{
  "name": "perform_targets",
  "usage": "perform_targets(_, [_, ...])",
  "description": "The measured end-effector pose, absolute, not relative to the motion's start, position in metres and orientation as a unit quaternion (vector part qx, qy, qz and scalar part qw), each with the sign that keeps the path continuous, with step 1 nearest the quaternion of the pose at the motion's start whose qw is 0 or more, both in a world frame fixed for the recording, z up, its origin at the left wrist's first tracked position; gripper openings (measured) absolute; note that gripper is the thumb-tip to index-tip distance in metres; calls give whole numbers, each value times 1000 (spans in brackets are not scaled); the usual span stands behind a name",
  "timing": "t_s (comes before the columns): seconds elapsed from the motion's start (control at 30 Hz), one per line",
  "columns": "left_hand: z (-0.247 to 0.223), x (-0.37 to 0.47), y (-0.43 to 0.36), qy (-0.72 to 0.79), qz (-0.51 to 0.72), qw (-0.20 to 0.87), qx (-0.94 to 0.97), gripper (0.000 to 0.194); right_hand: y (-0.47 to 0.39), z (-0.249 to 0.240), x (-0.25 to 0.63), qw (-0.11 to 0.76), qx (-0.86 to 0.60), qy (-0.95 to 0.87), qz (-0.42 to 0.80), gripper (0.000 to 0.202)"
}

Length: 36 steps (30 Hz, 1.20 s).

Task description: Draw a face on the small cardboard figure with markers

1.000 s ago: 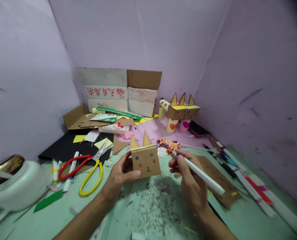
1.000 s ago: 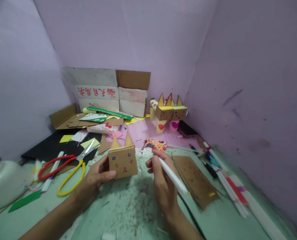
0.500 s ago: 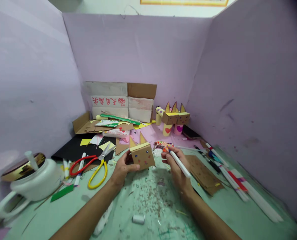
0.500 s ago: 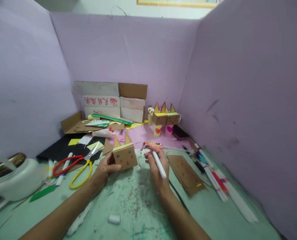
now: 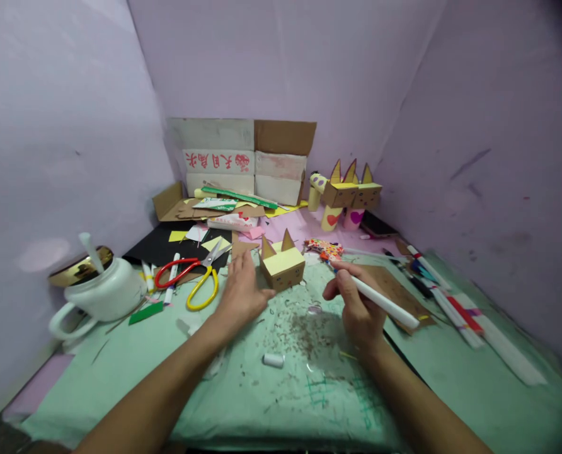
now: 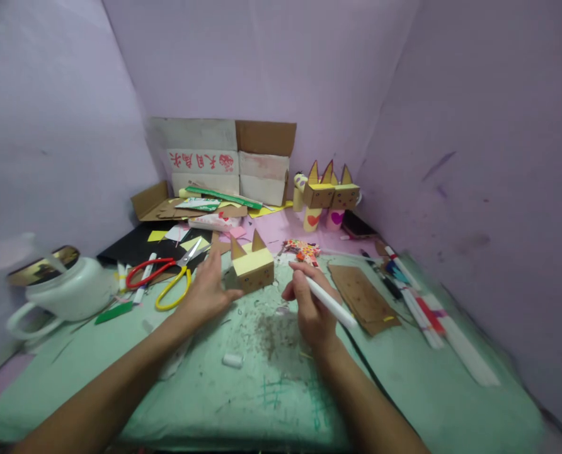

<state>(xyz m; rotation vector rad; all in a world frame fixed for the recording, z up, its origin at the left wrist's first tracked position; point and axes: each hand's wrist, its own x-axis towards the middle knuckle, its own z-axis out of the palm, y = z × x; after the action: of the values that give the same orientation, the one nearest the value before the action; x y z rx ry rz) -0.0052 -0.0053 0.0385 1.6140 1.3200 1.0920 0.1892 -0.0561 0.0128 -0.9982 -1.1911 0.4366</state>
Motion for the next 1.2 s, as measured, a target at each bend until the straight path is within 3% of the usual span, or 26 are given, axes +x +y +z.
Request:
perform_targets(0.1, [57,-18,-28,542,357,324,689,11,-61,14,190,710,-433,-506,230,25])
perform_targets(0.23, [61,-22,-51,442,64,334,830,6,-70,11,191,719,-444,-485,227,34])
perform_targets(0.33, [50,-18,-56,395,22,315,863,9,-74,9,192,697,-479,-482,228,35])
perform_targets(0.53, [38,-11,-50,436,125,355,818,7,-75,12,186,637,-477,-522,308,30])
perform_targets(0.77, [30,-2,-48,443,247,495,705,12,-77,10,179,607,-448,-539,374,30])
perform_targets(0.9, [30,-11,-42,498,352,446,656,29,-68,8,186,674,-480,-456,328,29])
perform_targets(1.0, [30,-20,-32,528,445,440,574,17,-46,7,197,674,-510,-443,298,32])
perform_targets(1.07, [29,-23,-24,539,451,459,543,15,-27,5,202,644,-502,-493,299,36])
perform_targets(1.2, [28,-19,-5,588,390,409,578,32,0,-3,200,602,-473,-551,332,41])
